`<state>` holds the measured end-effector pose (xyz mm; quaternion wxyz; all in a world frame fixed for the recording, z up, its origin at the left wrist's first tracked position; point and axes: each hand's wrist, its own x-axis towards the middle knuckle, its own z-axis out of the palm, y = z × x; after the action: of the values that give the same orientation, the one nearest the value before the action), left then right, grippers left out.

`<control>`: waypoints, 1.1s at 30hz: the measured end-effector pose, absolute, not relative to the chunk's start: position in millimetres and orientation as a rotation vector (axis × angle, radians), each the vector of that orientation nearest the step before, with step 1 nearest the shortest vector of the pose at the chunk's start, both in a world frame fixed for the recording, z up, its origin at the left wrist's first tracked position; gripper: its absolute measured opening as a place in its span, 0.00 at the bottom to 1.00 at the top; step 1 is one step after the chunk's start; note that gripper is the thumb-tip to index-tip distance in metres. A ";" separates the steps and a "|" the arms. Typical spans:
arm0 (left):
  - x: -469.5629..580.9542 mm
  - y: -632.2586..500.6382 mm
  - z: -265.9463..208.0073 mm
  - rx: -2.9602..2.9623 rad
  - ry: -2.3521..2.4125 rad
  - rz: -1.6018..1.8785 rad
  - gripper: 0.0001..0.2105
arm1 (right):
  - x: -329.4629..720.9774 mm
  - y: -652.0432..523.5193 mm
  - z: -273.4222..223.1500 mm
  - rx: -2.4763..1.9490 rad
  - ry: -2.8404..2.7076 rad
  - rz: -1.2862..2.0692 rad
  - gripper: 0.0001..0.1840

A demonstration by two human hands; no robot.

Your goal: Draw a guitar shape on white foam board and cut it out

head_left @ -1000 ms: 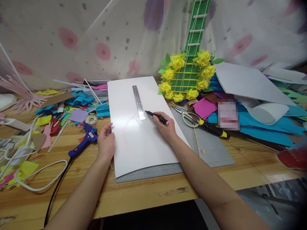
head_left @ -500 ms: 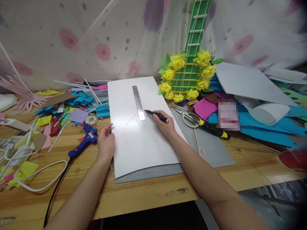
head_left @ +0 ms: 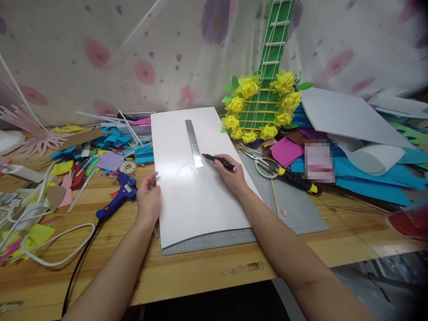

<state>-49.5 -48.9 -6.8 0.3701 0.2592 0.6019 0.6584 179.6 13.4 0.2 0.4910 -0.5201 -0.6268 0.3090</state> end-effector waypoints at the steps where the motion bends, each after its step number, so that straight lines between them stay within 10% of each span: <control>1: -49.5 -48.9 -6.7 0.668 1.544 1.689 0.19 | 179.5 13.2 0.0 -1.262 -1.527 0.749 0.13; 33: -49.1 -49.6 -5.1 0.653 1.534 1.695 0.19 | 191.2 11.3 -5.5 -1.261 -1.312 0.707 0.10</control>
<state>-49.1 -49.6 -5.1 0.3731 0.2548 0.5987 0.6614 191.2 11.3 -5.5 0.5602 -0.5349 -0.5568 0.3001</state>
